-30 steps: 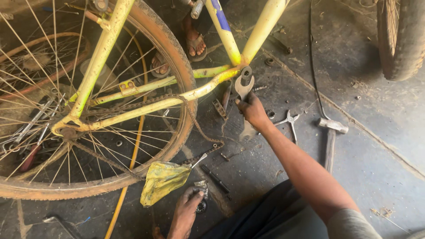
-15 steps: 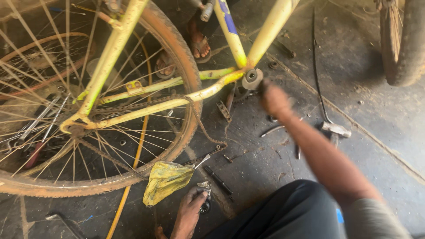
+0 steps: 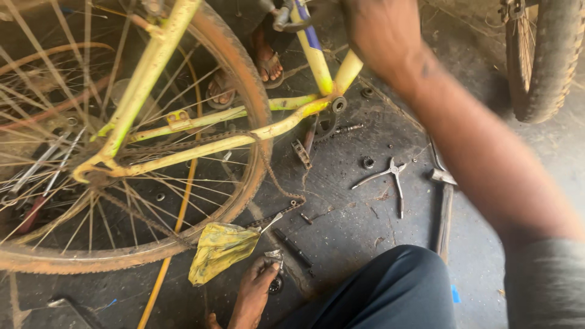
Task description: The person sits on the floor beside an upside-down bicycle and services the bottom bracket area. They press a bearing cup into the frame by hand, pack parts with grease from a small container, handle pedals and small hardware, and use a spanner to tighten a fitting on the frame.
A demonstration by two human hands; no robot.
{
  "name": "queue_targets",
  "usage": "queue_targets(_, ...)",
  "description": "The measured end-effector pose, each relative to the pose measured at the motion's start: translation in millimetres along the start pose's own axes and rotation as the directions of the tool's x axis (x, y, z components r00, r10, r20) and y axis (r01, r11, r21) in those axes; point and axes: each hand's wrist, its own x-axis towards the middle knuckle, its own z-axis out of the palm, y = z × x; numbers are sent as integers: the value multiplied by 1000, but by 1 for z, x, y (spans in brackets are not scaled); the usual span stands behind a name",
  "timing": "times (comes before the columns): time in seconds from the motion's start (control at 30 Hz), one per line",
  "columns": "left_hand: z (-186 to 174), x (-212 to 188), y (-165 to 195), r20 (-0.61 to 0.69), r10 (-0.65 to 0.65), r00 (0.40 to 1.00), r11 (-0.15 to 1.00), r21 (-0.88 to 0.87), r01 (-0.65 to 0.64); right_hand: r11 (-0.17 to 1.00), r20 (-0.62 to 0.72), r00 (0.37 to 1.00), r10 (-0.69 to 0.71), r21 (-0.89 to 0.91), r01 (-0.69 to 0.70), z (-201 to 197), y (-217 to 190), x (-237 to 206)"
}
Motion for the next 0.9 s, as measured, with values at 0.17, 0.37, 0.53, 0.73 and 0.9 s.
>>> queue_targets(0.17, 1, 2, -4, 47, 55, 997, 998, 30, -56, 535, 541, 648, 536, 376, -757, 41, -55, -111)
queue_targets(0.37, 0, 8, -15, 57, 67, 996, 997, 20, -68, -939, 929, 367, 48, 167, -302, 60, -166, -169)
queue_targets(0.53, -7, 6, -11, 22, 52, 998, 998, 41, -53, -967, 919, 325, 223, 250, -42, 81, -181, -111)
queue_targets(0.73, -2, 4, -6, 35, -9, 999, 1000, 21, 8, -975, 931, 295, 216, 186, 125, 100, -173, -95)
queue_targets(0.9, 0, 4, -6, 36, -37, 999, 999, 34, 36, -980, 929, 314, 195, 173, 97, 99, -174, -98)
